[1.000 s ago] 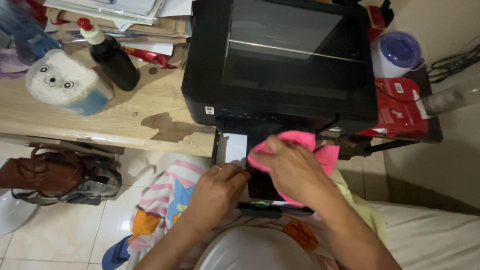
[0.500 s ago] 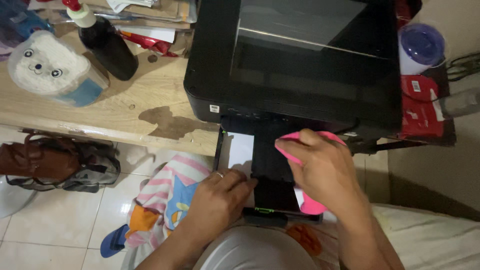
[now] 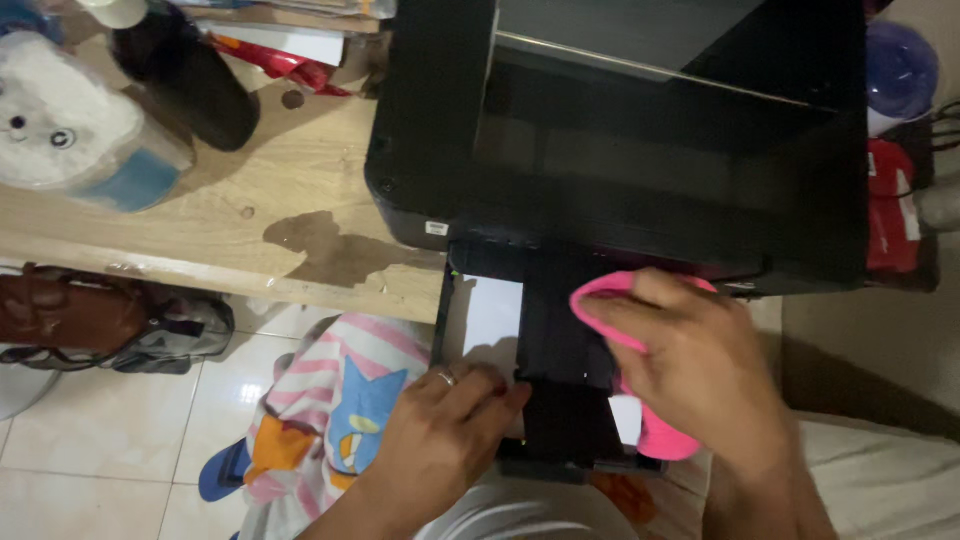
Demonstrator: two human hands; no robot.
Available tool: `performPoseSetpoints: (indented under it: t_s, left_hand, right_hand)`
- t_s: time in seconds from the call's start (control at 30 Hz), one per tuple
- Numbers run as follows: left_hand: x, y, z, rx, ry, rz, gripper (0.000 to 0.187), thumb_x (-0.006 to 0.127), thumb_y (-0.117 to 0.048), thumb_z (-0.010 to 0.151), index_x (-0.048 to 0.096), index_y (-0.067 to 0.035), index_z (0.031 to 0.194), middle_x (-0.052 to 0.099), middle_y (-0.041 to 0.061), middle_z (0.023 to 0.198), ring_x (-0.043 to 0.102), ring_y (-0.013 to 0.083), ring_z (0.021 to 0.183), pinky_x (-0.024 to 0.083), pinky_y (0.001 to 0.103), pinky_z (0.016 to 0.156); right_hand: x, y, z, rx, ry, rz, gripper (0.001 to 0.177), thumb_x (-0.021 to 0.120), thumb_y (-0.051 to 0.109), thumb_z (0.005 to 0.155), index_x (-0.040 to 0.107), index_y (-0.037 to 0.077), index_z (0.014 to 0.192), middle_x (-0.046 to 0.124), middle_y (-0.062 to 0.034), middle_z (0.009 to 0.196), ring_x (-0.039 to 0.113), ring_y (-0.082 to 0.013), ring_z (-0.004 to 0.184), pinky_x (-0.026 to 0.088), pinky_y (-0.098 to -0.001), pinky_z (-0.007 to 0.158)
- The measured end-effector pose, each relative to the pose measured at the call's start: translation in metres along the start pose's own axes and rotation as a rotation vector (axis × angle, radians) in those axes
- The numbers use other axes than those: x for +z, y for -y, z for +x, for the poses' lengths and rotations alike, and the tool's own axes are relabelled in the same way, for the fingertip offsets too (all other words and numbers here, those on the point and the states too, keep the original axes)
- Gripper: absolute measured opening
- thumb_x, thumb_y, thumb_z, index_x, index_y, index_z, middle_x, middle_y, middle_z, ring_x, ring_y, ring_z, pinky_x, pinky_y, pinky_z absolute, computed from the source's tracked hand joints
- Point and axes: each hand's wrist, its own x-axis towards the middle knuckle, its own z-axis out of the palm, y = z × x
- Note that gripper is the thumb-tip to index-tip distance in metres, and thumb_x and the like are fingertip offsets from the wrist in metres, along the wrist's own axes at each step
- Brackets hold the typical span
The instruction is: The person cleans a black printer using a pink cloth. They wipe the paper tray, control panel, and top surface, then remove a handwritten note and a blue folder from the top before continuing to wipe the surface.
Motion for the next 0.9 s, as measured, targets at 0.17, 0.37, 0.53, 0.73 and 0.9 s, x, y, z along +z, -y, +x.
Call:
performPoseSetpoints:
  t_s: [0.17,0.37,0.53,0.73,0.9]
  left_hand:
    - [0.001,0.000,0.000,0.017,-0.024,-0.002,0.042,0.073,-0.011,0.073,0.073,-0.006,0.115,0.065,0.006,0.102,0.067,0.0234,0.094,0.053,0.037,0.076]
    - [0.001,0.001,-0.002,0.028,-0.038,-0.003,0.044,0.073,-0.012,0.071,0.073,-0.007,0.115,0.064,0.006,0.101,0.066,0.0235,0.093,0.053,0.037,0.076]
    - [0.001,0.001,-0.001,0.045,-0.042,0.005,0.045,0.071,-0.012,0.069,0.073,-0.007,0.114,0.065,0.006,0.101,0.066,0.0241,0.090,0.053,0.038,0.074]
    - [0.002,-0.001,-0.002,0.033,-0.032,-0.005,0.044,0.071,-0.011,0.070,0.073,-0.007,0.114,0.066,0.005,0.100,0.066,0.0238,0.090,0.054,0.037,0.076]
    - [0.000,-0.003,0.001,0.049,-0.061,0.019,0.044,0.071,-0.010,0.070,0.072,-0.005,0.113,0.066,0.006,0.100,0.066,0.0250,0.092,0.054,0.038,0.077]
  right_hand:
    - [0.018,0.014,0.007,-0.083,0.019,0.064,0.035,0.074,0.005,0.073,0.079,0.016,0.106,0.071,-0.0044,0.099,0.072,-0.0231,0.079,0.059,-0.0362,0.066]
    - [0.013,0.015,0.005,-0.014,0.197,0.083,0.027,0.073,0.006,0.077,0.080,0.017,0.101,0.073,-0.0010,0.099,0.072,-0.0183,0.073,0.060,-0.0335,0.064]
    - [0.018,0.020,0.007,-0.067,0.234,0.071,0.027,0.071,0.000,0.073,0.078,0.010,0.097,0.071,-0.0069,0.102,0.071,-0.0215,0.072,0.059,-0.0338,0.059]
    - [0.018,0.024,0.012,0.012,0.086,-0.100,0.015,0.073,0.006,0.079,0.078,0.012,0.092,0.068,-0.0067,0.089,0.072,-0.0234,0.078,0.058,-0.0366,0.064]
    - [0.012,0.031,0.006,-0.057,0.212,0.049,0.021,0.072,0.007,0.073,0.079,0.011,0.092,0.071,-0.0073,0.098,0.072,-0.0256,0.076,0.057,-0.0375,0.059]
